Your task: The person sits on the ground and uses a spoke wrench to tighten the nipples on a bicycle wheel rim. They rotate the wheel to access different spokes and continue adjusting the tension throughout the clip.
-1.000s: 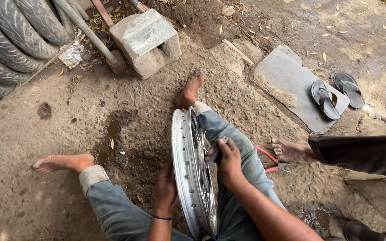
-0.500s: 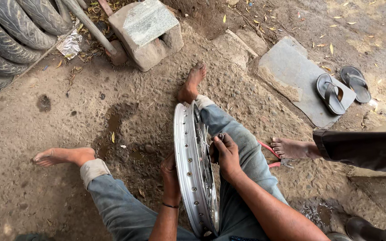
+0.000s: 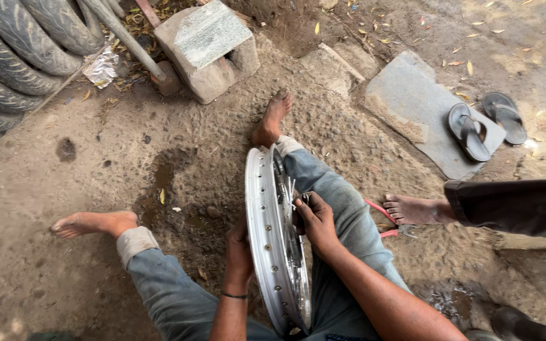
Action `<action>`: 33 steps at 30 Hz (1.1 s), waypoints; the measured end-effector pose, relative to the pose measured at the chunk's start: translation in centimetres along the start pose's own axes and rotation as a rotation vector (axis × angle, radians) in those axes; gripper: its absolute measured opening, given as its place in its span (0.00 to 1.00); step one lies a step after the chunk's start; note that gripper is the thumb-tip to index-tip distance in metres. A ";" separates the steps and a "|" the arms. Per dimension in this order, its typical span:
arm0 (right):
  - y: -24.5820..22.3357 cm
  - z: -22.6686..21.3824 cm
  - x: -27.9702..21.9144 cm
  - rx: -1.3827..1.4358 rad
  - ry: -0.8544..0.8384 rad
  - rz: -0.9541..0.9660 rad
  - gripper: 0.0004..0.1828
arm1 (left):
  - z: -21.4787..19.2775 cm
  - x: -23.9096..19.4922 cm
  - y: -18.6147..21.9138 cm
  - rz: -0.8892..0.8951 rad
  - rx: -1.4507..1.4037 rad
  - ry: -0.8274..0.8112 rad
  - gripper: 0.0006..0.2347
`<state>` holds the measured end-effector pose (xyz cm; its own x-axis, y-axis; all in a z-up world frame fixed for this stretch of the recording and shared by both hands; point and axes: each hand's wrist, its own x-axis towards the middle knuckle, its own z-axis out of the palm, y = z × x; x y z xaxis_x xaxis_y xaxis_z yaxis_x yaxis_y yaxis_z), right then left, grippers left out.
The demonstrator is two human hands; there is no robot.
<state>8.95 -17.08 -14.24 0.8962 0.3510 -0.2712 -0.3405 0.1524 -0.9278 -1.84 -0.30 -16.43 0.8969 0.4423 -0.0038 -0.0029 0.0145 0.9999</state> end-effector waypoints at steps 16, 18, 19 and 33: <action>-2.6 -3.7 1.8 0.170 -0.304 0.098 0.14 | 0.7 0.4 -0.1 -0.164 -0.138 0.082 0.18; -2.7 -2.9 3.0 0.431 -0.035 0.017 0.22 | -0.2 0.5 -0.2 0.124 0.044 -0.025 0.17; -2.7 -3.0 3.2 0.397 -0.033 0.003 0.25 | -0.7 0.7 -0.1 0.270 0.137 -0.082 0.18; 2.5 -3.0 5.0 -0.210 -0.039 -0.220 0.23 | -0.2 1.4 0.9 -0.033 0.142 0.022 0.19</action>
<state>13.41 -17.72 -18.65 0.9289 0.3666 -0.0519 -0.0699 0.0357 -0.9969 -0.69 0.52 -15.57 0.8854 0.4635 -0.0356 0.0904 -0.0965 0.9912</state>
